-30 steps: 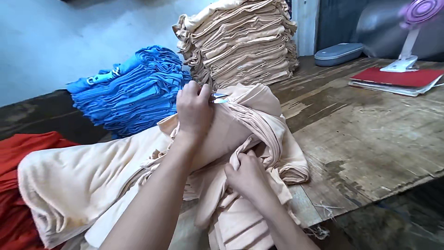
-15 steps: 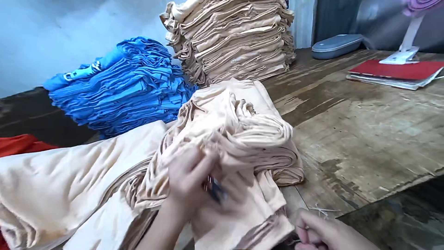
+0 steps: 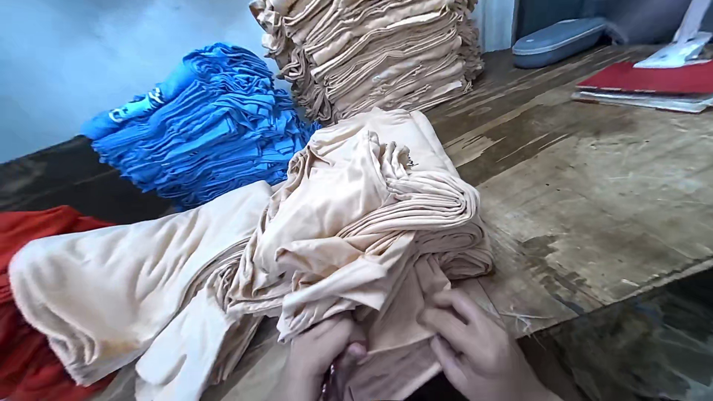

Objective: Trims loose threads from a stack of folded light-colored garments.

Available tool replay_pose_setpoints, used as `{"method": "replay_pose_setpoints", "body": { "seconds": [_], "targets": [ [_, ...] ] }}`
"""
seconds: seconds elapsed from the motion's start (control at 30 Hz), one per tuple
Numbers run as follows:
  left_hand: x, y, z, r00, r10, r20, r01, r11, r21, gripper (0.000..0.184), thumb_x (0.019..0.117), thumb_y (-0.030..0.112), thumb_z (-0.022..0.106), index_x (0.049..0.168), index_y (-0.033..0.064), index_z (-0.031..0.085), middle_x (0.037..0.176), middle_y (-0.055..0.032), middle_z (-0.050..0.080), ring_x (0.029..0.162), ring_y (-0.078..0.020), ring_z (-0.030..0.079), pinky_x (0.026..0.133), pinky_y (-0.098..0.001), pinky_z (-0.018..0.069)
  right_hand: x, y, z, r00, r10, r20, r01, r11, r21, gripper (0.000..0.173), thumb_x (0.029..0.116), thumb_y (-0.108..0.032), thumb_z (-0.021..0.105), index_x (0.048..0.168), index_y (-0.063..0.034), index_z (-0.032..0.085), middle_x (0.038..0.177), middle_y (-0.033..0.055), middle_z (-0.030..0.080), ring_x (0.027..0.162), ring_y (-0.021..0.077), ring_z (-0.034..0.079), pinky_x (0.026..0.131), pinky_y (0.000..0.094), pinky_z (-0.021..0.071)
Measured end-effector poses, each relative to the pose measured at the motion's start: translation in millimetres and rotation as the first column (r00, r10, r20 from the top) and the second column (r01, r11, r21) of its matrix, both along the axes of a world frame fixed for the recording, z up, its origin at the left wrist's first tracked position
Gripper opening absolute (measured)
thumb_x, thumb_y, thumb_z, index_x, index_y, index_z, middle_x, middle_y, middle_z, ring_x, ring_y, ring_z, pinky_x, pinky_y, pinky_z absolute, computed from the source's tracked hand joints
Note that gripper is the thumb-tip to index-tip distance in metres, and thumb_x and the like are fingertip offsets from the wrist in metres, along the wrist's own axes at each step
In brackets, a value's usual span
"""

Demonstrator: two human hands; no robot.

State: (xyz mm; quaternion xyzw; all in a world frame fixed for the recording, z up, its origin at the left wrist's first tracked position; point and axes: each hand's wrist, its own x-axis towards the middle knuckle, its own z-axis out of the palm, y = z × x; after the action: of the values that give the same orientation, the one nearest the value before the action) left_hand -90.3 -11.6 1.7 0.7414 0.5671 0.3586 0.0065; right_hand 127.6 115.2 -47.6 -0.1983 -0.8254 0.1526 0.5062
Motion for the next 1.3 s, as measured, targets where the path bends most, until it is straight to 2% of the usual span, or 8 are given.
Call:
{"method": "replay_pose_setpoints", "body": {
  "seconds": [0.13, 0.3, 0.5, 0.67, 0.83, 0.97, 1.13, 1.3],
  "targets": [
    [7.2, -10.5, 4.0, 0.963, 0.009, -0.269, -0.086, 0.958, -0.273, 0.008, 0.0926, 0.016, 0.066, 0.094, 0.0118, 0.073, 0.090, -0.0048, 0.073, 0.077, -0.0205, 0.071, 0.067, -0.0440, 0.0606, 34.5, 2.6, 4.6, 0.979, 0.160, 0.128, -0.164, 0.986, 0.024, 0.011, 0.0981, -0.014, 0.068, 0.103, -0.0152, 0.077, 0.096, 0.0059, 0.071, 0.084, 0.0127, 0.069, 0.072, 0.0244, 0.0593],
    [33.5, -12.9, 15.0, 0.980, 0.157, -0.126, -0.180, 0.962, -0.206, 0.025, 0.0857, 0.022, 0.079, 0.109, 0.0138, 0.074, 0.103, -0.0109, 0.073, 0.091, -0.0235, 0.072, 0.077, -0.0446, 0.0608, 57.4, -10.7, 20.0, 0.965, 0.158, 0.209, -0.110, 0.968, -0.225, 0.011, 0.0956, -0.017, 0.070, 0.101, -0.0113, 0.078, 0.109, 0.0130, 0.070, 0.092, 0.0172, 0.068, 0.079, 0.0313, 0.0590],
    [68.7, 9.2, 0.1, 0.905, 0.409, 0.117, -0.415, 0.909, 0.034, 0.032, 0.0863, 0.030, 0.079, 0.111, 0.0093, 0.076, 0.106, -0.0116, 0.070, 0.100, -0.0134, 0.067, 0.088, -0.0283, 0.0561, 21.6, -31.3, 5.1, 0.988, -0.141, -0.057, 0.126, 0.970, -0.207, 0.048, 0.0827, -0.050, 0.082, 0.110, -0.0113, 0.076, 0.110, 0.0095, 0.068, 0.097, 0.0126, 0.065, 0.080, 0.0271, 0.0571],
    [68.1, 14.3, -3.8, 0.903, 0.430, -0.021, -0.425, 0.897, 0.121, 0.024, 0.0900, 0.039, 0.076, 0.108, 0.0240, 0.081, 0.101, -0.0011, 0.074, 0.096, -0.0142, 0.069, 0.085, -0.0353, 0.0555, 7.6, -35.6, -7.7, 0.965, -0.220, -0.140, 0.183, 0.953, -0.240, 0.008, 0.0924, -0.021, 0.074, 0.093, -0.0143, 0.078, 0.102, 0.0046, 0.069, 0.091, 0.0072, 0.065, 0.077, 0.0203, 0.0563],
    [72.8, 14.6, 0.9, 0.888, 0.425, -0.173, -0.399, 0.902, 0.167, 0.020, 0.0948, 0.039, 0.070, 0.107, 0.0267, 0.080, 0.100, 0.0009, 0.075, 0.095, -0.0190, 0.068, 0.084, -0.0415, 0.0522, 8.0, -36.3, -5.6, 0.947, -0.204, -0.247, 0.115, 0.936, -0.332, 0.008, 0.0912, -0.017, 0.075, 0.091, -0.0091, 0.075, 0.103, 0.0072, 0.066, 0.085, 0.0042, 0.065, 0.068, 0.0153, 0.0568],
    [76.3, 22.1, -2.3, 0.841, 0.452, -0.296, -0.402, 0.890, 0.215, 0.018, 0.0961, 0.035, 0.066, 0.102, 0.0283, 0.081, 0.096, 0.0020, 0.076, 0.091, -0.0224, 0.069, 0.081, -0.0454, 0.0507, 18.3, -35.3, -9.8, 0.976, -0.122, -0.180, 0.070, 0.960, -0.272, 0.009, 0.0897, -0.022, 0.070, 0.085, -0.0143, 0.071, 0.103, 0.0030, 0.068, 0.099, 0.0091, 0.065, 0.082, 0.0235, 0.0562],
    [72.7, 22.0, 2.1, 0.862, 0.421, -0.281, -0.396, 0.907, 0.145, 0.022, 0.0967, 0.038, 0.064, 0.108, 0.0280, 0.080, 0.100, -0.0013, 0.075, 0.093, -0.0244, 0.070, 0.080, -0.0486, 0.0534, 18.4, -30.8, -7.0, 0.972, -0.230, -0.046, 0.217, 0.955, -0.205, 0.020, 0.0890, -0.035, 0.073, 0.100, -0.0179, 0.078, 0.108, 0.0043, 0.068, 0.099, 0.0129, 0.064, 0.083, 0.0292, 0.0552],
    [69.3, 17.1, 14.3, 0.899, 0.388, -0.203, -0.383, 0.921, 0.065, 0.022, 0.0956, 0.041, 0.068, 0.108, 0.0285, 0.080, 0.099, 0.0002, 0.074, 0.094, -0.0205, 0.069, 0.081, -0.0442, 0.0546, 10.7, -26.7, -6.9, 0.960, -0.243, -0.142, 0.191, 0.933, -0.304, 0.010, 0.0888, -0.025, 0.068, 0.087, -0.0171, 0.074, 0.107, 0.0018, 0.070, 0.102, 0.0110, 0.065, 0.083, 0.0277, 0.0566]
  ]
}}
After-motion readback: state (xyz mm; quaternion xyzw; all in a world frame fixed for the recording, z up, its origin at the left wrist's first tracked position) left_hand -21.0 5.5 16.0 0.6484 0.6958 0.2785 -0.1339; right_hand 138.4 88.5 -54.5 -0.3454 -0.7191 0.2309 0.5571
